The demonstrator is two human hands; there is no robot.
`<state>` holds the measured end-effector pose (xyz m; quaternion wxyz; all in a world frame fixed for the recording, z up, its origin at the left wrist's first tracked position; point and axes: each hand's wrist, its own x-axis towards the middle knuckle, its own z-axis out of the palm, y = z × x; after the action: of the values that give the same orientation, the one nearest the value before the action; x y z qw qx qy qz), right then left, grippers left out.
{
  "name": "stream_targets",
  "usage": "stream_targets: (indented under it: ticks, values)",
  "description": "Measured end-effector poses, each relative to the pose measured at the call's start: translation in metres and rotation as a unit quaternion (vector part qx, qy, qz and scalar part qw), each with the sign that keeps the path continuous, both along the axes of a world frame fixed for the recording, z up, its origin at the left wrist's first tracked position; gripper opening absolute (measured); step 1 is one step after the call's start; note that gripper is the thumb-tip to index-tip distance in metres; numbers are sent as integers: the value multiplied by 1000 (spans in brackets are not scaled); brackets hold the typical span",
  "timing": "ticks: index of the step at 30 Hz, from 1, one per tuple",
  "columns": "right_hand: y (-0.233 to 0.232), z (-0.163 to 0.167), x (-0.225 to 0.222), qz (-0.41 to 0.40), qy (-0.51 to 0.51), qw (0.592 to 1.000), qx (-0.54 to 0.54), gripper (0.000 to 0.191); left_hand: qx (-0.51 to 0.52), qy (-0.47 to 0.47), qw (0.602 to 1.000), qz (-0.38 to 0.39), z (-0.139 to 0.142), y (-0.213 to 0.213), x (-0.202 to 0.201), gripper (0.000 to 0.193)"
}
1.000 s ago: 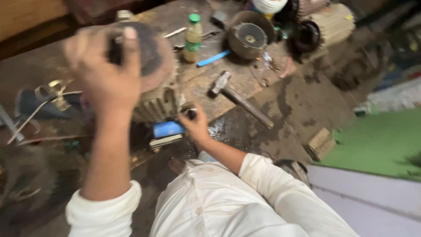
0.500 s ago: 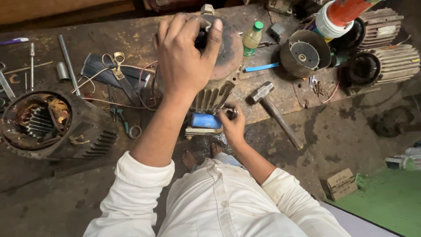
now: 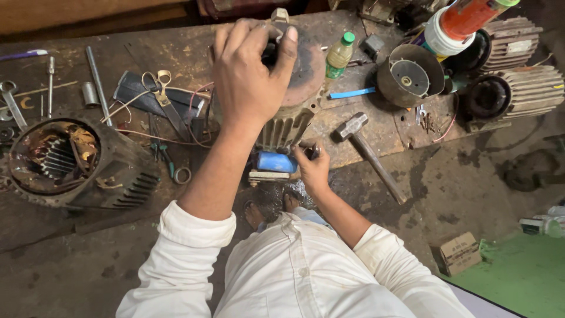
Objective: The person uses a wrench to tighten bolts on an electric motor mounted on a wooden workbench. They repeatedly adjust the wrench and reposition the motor to access different fasteners while another person works nearby.
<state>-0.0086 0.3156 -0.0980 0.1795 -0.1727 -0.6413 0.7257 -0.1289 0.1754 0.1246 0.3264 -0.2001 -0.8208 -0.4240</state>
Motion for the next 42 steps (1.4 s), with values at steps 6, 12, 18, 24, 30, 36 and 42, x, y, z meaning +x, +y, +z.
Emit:
stream_targets:
  ticks: [6, 12, 18, 24, 30, 36, 42]
  values:
    - [-4, 9, 1, -8, -11, 1000, 8, 24, -2, -6, 1000, -8, 4, 1, 4, 42]
    - [-4, 11, -1, 5, -9, 1000, -4, 23, -17, -9, 1000, -6, 3, 0, 3, 44]
    - [-2, 7, 0, 7, -20, 1000, -14, 19, -19, -2, 1000, -6, 3, -1, 3, 44]
    - [-4, 9, 0, 7, 6, 1000, -8, 21, -13, -17, 1000, -12, 5, -1, 5, 43]
    - [3, -1, 1, 20, 6, 1000, 4, 17, -7, 7, 1000, -16, 3, 0, 3, 39]
    - [9, -22, 2, 4, -20, 1000, 23, 18, -6, 4, 1000, -22, 3, -1, 5, 36]
    - [13, -28, 4, 19, -14, 999, 28, 15, -6, 13, 1000, -22, 2, 0, 5, 38]
